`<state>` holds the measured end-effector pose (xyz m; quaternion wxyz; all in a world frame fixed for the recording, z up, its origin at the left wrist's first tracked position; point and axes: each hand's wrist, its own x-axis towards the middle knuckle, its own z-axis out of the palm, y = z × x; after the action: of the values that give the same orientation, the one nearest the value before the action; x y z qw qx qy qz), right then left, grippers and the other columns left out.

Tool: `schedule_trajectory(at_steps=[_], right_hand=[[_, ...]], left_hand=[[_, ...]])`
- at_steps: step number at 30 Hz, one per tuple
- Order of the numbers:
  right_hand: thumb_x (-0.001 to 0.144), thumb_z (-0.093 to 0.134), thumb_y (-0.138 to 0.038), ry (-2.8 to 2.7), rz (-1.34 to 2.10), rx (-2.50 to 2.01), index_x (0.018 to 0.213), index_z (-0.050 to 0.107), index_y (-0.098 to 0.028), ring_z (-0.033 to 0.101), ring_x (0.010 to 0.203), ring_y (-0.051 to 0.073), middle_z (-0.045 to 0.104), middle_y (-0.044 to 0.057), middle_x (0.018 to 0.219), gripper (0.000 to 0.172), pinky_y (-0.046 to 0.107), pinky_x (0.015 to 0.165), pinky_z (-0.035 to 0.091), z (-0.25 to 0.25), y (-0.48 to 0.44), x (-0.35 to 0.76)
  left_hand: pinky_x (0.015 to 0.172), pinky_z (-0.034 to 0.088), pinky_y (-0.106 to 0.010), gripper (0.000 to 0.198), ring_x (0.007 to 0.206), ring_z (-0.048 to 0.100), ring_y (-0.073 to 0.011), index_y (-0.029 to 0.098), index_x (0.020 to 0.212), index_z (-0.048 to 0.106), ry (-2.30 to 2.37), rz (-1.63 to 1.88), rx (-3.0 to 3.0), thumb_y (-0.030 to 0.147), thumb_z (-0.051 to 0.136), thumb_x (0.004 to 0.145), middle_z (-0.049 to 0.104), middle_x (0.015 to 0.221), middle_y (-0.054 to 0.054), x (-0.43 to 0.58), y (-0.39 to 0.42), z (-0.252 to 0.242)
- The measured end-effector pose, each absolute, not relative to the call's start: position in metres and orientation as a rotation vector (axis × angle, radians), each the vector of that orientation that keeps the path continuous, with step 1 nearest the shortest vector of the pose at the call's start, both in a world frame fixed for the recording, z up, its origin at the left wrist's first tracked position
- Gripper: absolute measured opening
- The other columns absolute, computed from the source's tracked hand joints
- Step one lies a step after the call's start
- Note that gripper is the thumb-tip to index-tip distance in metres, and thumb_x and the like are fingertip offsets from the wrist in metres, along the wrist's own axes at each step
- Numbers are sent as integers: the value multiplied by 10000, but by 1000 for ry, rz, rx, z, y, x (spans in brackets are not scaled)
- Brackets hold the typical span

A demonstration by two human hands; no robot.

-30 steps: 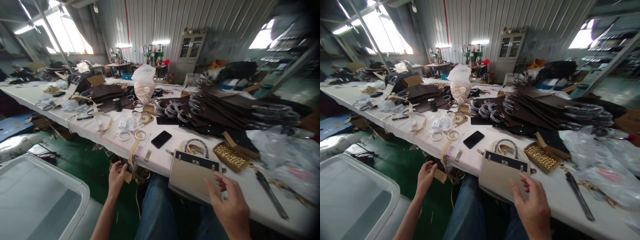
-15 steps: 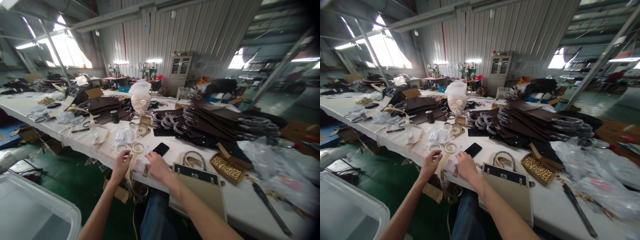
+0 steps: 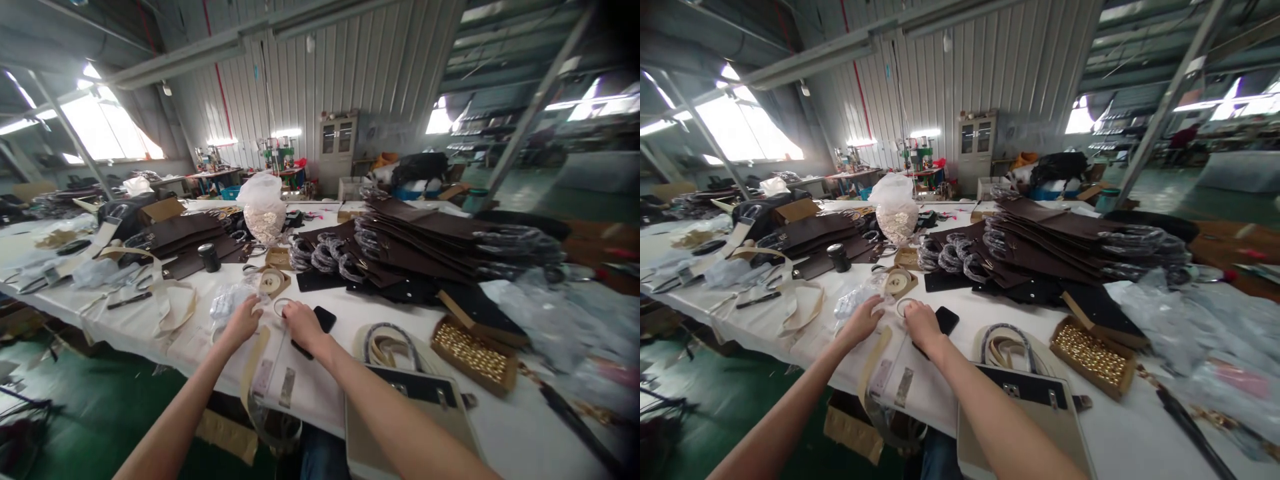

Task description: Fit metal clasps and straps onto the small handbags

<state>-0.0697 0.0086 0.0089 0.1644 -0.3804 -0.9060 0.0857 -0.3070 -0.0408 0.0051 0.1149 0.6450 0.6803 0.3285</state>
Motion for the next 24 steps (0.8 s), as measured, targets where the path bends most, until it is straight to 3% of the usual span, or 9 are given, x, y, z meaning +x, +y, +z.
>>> schedule_trajectory(at_steps=[4, 6, 9, 13, 16, 18, 20, 22, 24], right_hand=[[1025, 784, -119, -2498, 273, -1055, 1235, 748, -190, 680, 1182, 314, 716, 132, 1305, 225, 422, 1053, 531, 16, -4, -48], [1062, 757, -147, -2425, 301, -960, 1251, 744, -203, 669, 1195, 329, 721, 121, 1286, 198, 462, 1055, 533, 25, -29, -32], [1131, 676, -202, -2326, 406, -835, 1234, 747, -231, 675, 1149, 335, 736, 113, 1228, 129, 498, 1006, 557, 32, -79, -2], [1179, 603, -239, -2196, 691, -695, 1297, 754, -275, 730, 1087, 300, 754, 102, 1224, 194, 463, 957, 615, 15, -147, 35], [1179, 619, -252, -2151, 981, -652, 1299, 773, -302, 762, 1048, 271, 769, 85, 1204, 202, 410, 913, 644, -8, -196, 50], [1181, 623, -273, -2143, 1159, -665, 1259, 791, -305, 766, 1033, 263, 774, 78, 1182, 188, 393, 906, 644, -22, -223, 54], [1181, 621, -294, -2139, 1306, -682, 1201, 810, -291, 763, 1018, 261, 779, 77, 1147, 190, 382, 899, 633, -32, -243, 52], [1169, 636, -316, -2124, 1405, -715, 1135, 826, -274, 759, 1008, 267, 787, 75, 1101, 198, 377, 895, 621, -41, -255, 46], [1145, 657, -327, -2117, 1451, -768, 1085, 838, -262, 757, 996, 273, 796, 71, 1069, 202, 375, 893, 612, -52, -259, 37]], left_hand=[[1365, 354, -693, 608, 1695, 370, -487, 109, 1533, 633, 2334, 763, 2118, 232, 748, 949, 462, 1766, -297, -327, -6, 21], [1361, 352, -699, 683, 1711, 321, -504, 85, 1573, 583, 2424, 748, 2125, 219, 766, 929, 406, 1790, -319, -340, 0, 29], [1332, 427, -655, 568, 1624, 477, -466, 101, 1473, 664, 2358, 893, 2019, 251, 758, 932, 510, 1724, -286, -348, -18, 39], [1230, 540, -511, 295, 1369, 687, -324, 202, 1292, 755, 2203, 1461, 1915, 374, 671, 1068, 742, 1438, -149, -321, -102, 39], [1027, 587, -391, 231, 1080, 725, -251, 227, 1078, 757, 2350, 1721, 1586, 446, 686, 1093, 781, 1109, -74, -281, -195, 12], [933, 580, -366, 291, 951, 707, -231, 225, 1007, 742, 2428, 1682, 1233, 496, 679, 1094, 766, 997, -55, -258, -253, -24], [912, 588, -374, 354, 1021, 736, -260, 208, 1113, 753, 2356, 1507, 914, 554, 721, 1050, 797, 1105, -95, -241, -293, -68], [977, 604, -399, 575, 1265, 725, -333, 177, 1339, 718, 2165, 1366, 738, 573, 838, 940, 767, 1391, -179, -229, -308, -110], [1056, 601, -418, 781, 1404, 674, -366, 158, 1486, 657, 1912, 1313, 762, 562, 909, 867, 700, 1541, -212, -222, -301, -136]])
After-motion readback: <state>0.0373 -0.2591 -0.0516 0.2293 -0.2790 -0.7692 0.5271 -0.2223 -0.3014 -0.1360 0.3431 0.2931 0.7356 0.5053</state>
